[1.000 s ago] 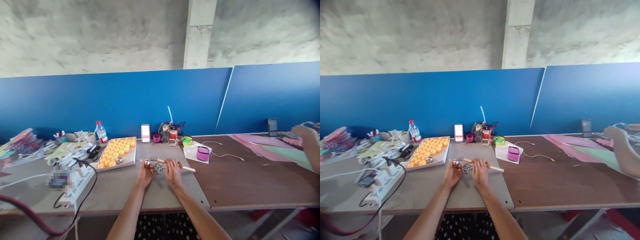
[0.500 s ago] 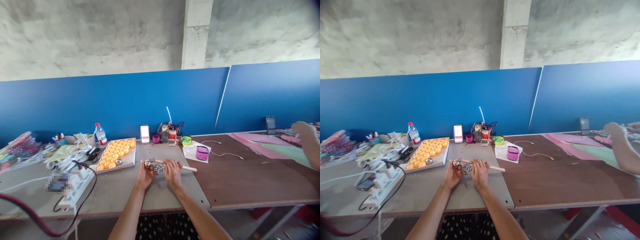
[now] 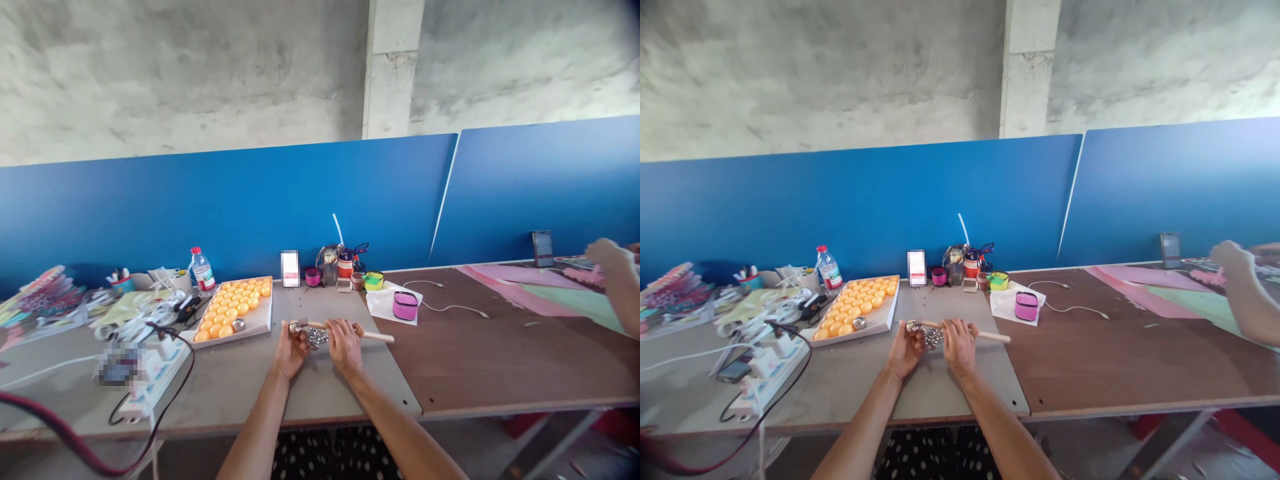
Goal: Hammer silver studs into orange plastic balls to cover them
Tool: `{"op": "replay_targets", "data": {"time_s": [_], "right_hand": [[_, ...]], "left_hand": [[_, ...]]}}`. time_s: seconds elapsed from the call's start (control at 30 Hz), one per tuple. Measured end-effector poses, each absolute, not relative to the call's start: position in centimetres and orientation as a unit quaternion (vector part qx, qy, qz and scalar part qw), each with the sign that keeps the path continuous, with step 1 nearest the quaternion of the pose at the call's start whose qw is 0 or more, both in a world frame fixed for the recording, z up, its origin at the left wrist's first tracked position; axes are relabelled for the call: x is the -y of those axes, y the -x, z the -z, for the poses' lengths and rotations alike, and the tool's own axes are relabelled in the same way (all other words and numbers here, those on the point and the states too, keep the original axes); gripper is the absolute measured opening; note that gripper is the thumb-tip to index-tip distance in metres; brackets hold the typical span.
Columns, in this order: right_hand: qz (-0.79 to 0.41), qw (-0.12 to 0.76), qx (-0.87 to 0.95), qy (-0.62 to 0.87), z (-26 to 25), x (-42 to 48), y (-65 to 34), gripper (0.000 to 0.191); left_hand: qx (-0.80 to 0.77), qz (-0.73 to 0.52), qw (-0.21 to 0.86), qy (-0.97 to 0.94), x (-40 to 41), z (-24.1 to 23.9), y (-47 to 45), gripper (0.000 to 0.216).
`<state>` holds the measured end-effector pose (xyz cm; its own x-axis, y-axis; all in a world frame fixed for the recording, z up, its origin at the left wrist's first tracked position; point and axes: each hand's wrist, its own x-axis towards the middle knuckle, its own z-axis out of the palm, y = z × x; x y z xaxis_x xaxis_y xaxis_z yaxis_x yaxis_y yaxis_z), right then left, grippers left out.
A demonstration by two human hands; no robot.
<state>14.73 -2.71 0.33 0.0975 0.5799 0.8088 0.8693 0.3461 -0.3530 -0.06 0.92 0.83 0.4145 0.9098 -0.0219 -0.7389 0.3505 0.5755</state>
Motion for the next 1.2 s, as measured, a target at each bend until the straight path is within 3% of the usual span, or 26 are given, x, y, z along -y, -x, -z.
{"op": "replay_targets", "data": {"time_s": [1.2], "right_hand": [[0.153, 0.495, 0.666, 0.537, -0.33, 2.88, -14.53, 0.019]], "left_hand": [[-0.216, -0.522, 0.789, -0.242, -1.49, 0.04, -0.24, 0.037]]}}
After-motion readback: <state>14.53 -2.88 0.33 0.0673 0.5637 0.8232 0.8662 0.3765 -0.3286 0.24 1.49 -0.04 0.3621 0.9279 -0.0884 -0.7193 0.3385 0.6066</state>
